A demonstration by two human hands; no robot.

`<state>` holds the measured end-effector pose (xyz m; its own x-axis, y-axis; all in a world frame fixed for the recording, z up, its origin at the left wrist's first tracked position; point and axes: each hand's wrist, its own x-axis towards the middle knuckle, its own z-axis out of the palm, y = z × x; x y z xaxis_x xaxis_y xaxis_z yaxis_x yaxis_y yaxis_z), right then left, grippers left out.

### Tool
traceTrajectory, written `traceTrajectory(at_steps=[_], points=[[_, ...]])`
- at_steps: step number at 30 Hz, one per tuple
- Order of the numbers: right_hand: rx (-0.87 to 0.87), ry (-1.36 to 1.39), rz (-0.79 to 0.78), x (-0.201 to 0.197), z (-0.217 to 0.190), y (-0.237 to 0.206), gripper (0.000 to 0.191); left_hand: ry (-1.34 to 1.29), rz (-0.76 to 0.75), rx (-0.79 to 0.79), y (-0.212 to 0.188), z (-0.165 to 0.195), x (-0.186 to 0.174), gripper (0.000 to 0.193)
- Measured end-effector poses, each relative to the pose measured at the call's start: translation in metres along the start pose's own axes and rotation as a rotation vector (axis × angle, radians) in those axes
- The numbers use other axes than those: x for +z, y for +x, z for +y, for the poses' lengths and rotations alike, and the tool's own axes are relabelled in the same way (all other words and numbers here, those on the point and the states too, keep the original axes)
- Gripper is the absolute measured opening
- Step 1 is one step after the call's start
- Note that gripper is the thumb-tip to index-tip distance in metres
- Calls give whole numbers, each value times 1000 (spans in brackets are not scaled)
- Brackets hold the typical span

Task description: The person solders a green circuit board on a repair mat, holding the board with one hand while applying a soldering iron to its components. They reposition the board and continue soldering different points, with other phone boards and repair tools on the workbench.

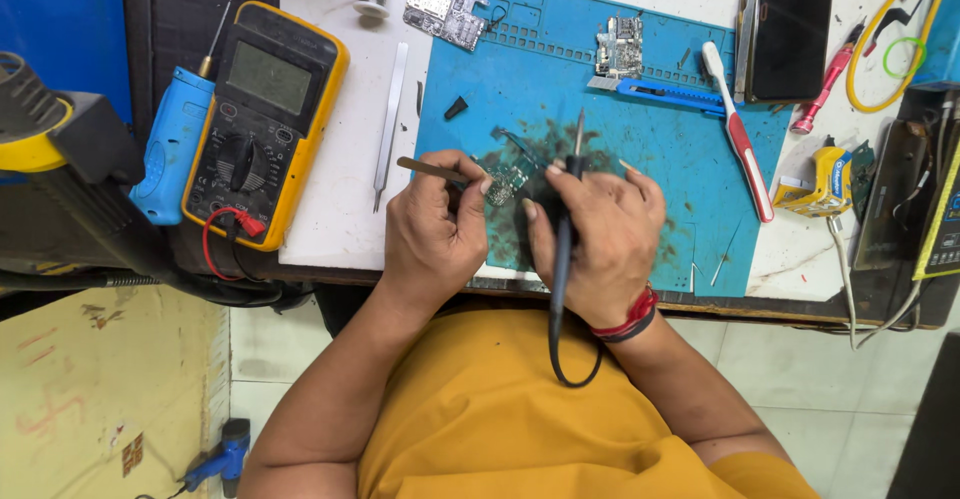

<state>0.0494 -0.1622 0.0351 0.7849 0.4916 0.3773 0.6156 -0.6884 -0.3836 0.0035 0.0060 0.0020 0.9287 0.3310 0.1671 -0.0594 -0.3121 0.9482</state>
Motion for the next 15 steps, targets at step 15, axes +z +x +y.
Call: traceTrajectory(at_steps=[15], points=[[-85,387,31,-1,20,-24,18,-42,22,-5,0,-3,-2,13]])
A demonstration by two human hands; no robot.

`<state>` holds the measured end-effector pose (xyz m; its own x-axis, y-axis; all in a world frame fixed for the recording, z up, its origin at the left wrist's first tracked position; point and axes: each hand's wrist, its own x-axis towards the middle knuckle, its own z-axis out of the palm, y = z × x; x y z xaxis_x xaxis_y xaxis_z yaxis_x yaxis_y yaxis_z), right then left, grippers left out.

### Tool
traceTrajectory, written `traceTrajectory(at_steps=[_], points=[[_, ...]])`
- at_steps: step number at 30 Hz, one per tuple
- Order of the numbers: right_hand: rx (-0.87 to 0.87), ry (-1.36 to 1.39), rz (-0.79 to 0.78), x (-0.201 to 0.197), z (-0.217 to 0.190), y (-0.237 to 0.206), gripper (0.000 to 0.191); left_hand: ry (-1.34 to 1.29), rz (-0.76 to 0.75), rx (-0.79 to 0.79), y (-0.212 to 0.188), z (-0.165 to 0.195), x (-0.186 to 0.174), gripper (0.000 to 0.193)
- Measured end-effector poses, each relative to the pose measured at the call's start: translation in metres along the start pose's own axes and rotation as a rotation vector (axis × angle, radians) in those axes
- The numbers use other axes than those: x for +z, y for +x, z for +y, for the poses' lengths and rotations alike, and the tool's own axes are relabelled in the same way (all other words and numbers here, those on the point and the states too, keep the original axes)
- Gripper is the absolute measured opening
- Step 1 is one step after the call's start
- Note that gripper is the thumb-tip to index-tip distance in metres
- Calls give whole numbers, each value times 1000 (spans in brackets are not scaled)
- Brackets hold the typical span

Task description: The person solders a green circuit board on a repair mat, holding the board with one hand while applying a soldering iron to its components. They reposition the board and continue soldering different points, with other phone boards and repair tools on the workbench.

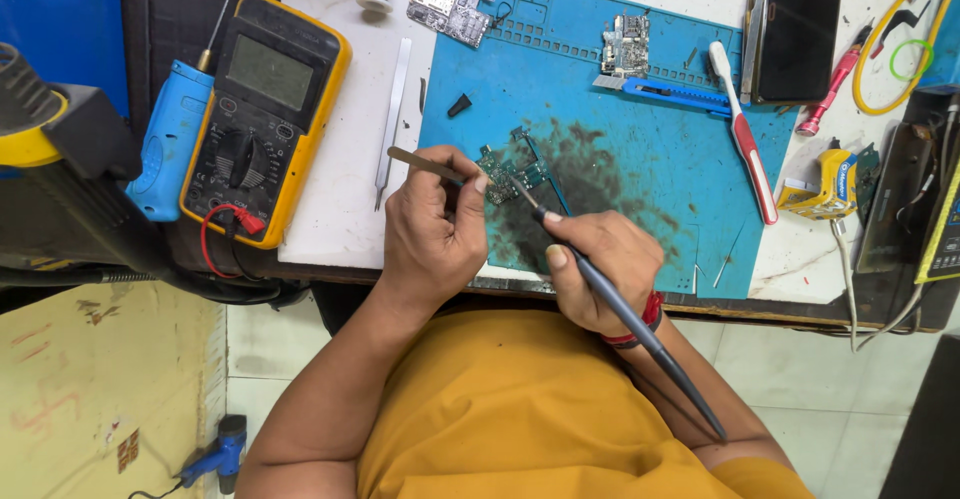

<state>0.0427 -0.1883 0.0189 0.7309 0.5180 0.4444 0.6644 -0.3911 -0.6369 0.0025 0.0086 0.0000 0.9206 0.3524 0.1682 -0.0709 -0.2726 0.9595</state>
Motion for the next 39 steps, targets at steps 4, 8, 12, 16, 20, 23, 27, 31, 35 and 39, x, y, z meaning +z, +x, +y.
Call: traceTrajectory(at_steps=[4,8,12,16,20,23,27,31,35,39], points=[[1,81,-16,-1,-1,4,9,47,-4,-8,0,2,1,12],[-20,60,-33,-1,-2,7,9,62,-23,7,1,2,1,12],[-37,62,-39,0,-2,8,8,80,-25,30,0,1,2,13],[-42,59,-47,-1,-3,9,8,82,-21,38,1,1,2,13],[-45,59,-45,0,-3,10,8,71,-22,39,0,1,3,14],[-42,56,-47,-1,-3,9,8,66,-22,20,1,1,3,14],[-41,57,-40,-1,-3,9,8,59,-21,17,1,2,3,13],[-41,55,-40,0,-3,8,8,66,-12,31,1,2,3,14],[-33,70,-29,0,-3,8,7,72,-17,22,1,2,3,14],[-36,50,-30,0,-3,8,8,69,-26,32,1,1,3,13]])
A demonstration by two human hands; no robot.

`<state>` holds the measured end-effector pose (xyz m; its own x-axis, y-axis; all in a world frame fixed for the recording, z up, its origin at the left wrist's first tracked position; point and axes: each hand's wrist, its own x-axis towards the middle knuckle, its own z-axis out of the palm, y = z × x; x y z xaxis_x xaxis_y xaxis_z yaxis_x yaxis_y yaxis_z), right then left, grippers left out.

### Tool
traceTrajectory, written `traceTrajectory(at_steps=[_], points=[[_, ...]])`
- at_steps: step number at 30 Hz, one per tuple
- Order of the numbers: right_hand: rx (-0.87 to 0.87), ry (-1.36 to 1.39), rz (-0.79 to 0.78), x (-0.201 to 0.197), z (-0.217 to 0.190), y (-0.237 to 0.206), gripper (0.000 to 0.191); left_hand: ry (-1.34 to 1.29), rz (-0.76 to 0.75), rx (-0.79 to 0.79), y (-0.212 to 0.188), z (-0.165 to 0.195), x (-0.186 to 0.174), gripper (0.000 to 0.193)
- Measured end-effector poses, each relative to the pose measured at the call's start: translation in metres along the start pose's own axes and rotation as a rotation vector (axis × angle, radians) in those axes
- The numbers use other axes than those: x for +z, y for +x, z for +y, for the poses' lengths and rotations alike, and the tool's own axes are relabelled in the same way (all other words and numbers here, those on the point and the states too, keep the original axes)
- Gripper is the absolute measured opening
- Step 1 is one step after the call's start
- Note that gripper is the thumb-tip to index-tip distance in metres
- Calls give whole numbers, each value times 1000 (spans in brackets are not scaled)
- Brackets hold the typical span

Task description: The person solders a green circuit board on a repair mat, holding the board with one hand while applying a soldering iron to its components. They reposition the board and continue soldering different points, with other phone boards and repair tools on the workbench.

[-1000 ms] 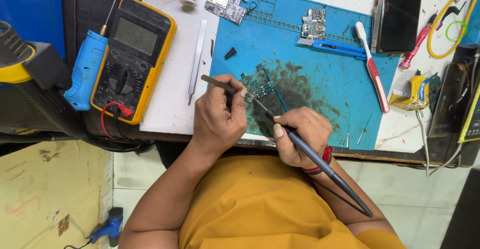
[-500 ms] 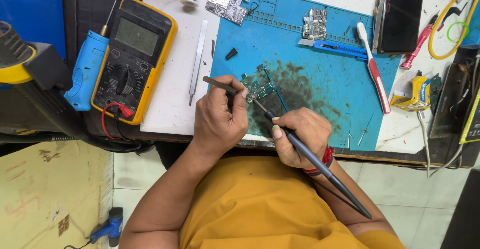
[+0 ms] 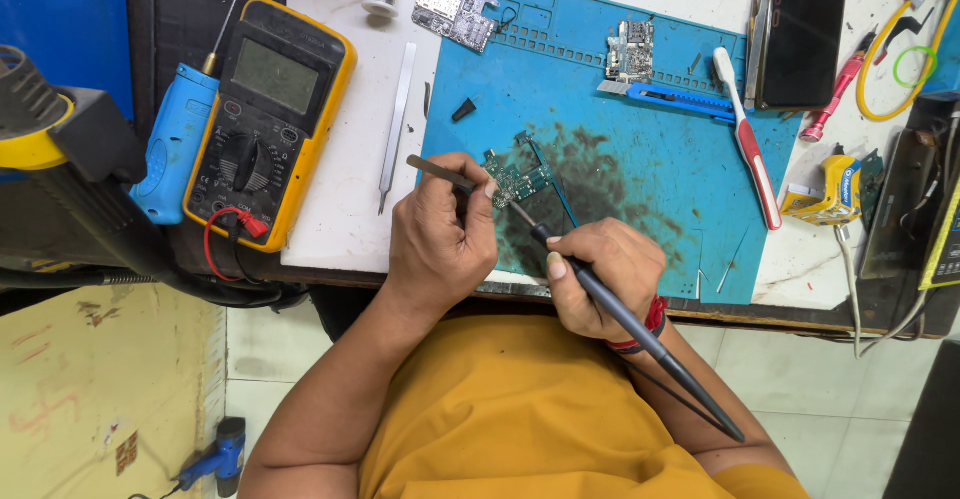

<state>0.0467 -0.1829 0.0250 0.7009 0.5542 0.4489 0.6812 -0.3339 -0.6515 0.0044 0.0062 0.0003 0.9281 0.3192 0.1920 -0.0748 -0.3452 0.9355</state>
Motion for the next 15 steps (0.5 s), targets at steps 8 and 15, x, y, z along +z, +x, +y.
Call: traceTrajectory(at_steps=[8,15], points=[[1,6,3,0,-1,1,8,0,3,-18,0,1,0,13],[-1,6,2,0,-1,2,8,-9,2,-45,-1,2,-1,14]])
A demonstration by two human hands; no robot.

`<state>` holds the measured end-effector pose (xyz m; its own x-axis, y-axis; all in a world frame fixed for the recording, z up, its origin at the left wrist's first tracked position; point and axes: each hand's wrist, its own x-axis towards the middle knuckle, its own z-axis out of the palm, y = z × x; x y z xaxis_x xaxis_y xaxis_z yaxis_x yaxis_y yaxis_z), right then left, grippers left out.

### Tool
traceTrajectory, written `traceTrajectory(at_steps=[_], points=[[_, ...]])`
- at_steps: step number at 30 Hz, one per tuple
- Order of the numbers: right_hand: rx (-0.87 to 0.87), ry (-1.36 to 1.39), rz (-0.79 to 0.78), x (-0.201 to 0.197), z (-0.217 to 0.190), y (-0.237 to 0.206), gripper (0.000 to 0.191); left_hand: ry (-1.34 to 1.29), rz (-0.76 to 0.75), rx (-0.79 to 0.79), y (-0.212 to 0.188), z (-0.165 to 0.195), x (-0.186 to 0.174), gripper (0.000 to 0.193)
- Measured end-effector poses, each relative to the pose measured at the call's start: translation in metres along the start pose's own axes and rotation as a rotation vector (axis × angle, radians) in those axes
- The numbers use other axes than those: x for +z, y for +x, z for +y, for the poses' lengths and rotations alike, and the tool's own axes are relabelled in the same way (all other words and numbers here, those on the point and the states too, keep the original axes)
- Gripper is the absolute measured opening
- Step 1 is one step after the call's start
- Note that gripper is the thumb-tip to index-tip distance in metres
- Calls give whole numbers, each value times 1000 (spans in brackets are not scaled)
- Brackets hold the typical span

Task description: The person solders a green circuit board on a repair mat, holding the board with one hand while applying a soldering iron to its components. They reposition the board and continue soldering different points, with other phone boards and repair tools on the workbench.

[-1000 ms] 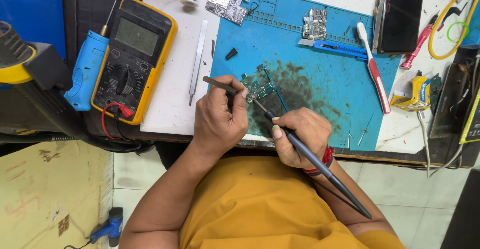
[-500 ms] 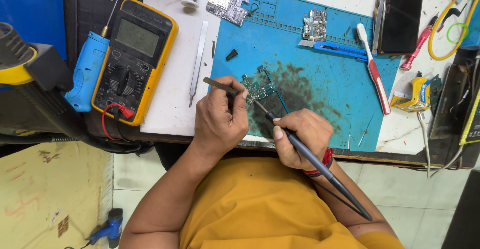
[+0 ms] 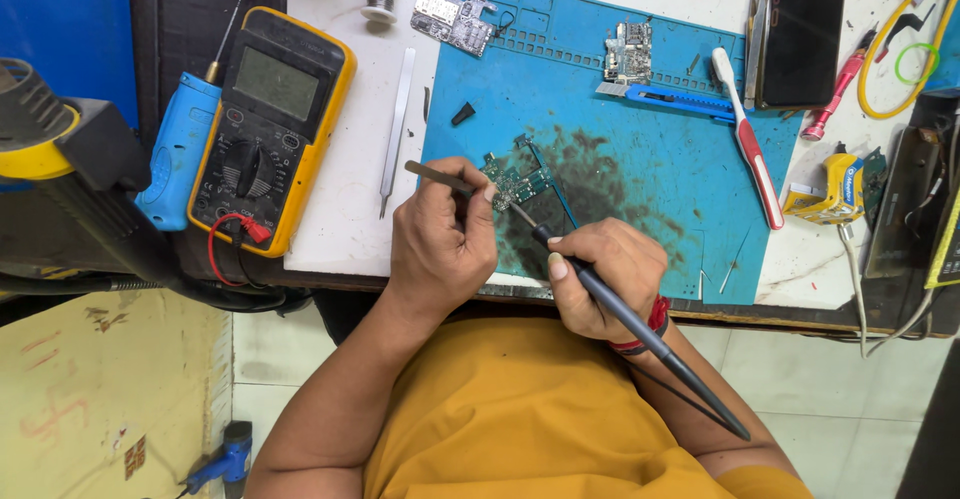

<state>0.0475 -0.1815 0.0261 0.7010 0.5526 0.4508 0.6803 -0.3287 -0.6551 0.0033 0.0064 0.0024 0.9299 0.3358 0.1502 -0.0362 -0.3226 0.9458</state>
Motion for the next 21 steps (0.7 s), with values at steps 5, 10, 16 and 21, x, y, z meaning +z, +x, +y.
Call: traceTrajectory(at_steps=[5,10,16,21], points=[[0,-6,-4,0,-1,1,8,-20,22,-12,-1,1,-1,13],[-9,4,3,0,-1,2,8,-11,27,35,0,1,0,12],[-2,-3,-15,-1,-1,3,9,4,-1,-10,0,0,0,13],[-9,-3,-8,0,-2,3,10,16,10,12,0,0,0,13]])
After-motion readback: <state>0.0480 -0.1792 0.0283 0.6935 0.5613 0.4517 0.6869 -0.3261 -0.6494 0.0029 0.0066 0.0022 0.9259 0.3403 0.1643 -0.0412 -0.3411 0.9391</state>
